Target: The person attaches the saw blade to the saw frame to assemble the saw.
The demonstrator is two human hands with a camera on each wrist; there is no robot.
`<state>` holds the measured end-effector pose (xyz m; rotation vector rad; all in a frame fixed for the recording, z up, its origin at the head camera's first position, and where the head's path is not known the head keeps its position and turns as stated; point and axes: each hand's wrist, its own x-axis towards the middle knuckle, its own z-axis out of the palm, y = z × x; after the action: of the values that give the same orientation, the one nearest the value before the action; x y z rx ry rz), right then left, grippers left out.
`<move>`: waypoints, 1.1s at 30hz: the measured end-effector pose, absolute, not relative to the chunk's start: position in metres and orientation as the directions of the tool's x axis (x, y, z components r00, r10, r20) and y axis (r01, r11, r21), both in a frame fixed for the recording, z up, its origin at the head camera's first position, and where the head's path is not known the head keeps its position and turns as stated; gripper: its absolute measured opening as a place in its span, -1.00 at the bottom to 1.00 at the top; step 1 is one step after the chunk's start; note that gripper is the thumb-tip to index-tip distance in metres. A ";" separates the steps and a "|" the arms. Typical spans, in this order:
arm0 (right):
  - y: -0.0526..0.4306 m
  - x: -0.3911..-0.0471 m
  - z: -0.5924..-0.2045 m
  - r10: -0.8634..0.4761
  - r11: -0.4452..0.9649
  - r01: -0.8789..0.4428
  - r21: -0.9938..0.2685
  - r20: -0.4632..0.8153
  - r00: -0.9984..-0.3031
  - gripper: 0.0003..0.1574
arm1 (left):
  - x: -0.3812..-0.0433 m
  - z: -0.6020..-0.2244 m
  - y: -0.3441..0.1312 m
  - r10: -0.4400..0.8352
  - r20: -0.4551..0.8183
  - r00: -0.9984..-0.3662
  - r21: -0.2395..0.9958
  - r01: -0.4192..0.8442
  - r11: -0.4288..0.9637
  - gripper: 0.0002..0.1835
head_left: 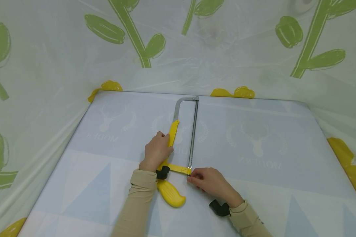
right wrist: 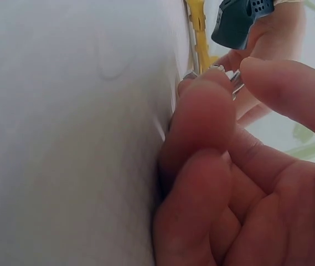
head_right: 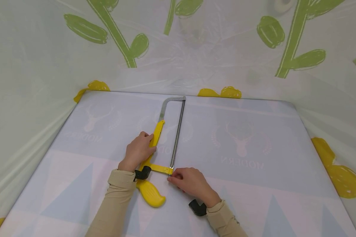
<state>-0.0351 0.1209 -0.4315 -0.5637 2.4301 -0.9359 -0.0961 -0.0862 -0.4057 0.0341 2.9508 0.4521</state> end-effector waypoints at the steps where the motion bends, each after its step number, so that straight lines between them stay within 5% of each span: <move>1: 0.121 -0.035 -0.432 -0.527 0.680 -0.205 -0.704 -0.275 -0.804 -0.67 | -0.096 -0.406 -0.086 0.045 -0.150 -0.988 0.300 -0.002 0.954 -0.50; 33: 0.123 -0.036 -0.432 -0.535 0.652 -0.208 -0.729 -0.248 -0.807 -0.83 | -0.095 -0.405 -0.088 0.065 -0.148 -0.987 0.305 0.017 0.952 -0.45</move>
<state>-0.0356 0.1231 -0.4317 -0.5820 2.4242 -0.9915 -0.0954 -0.0878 -0.4049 0.0626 2.9482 0.4580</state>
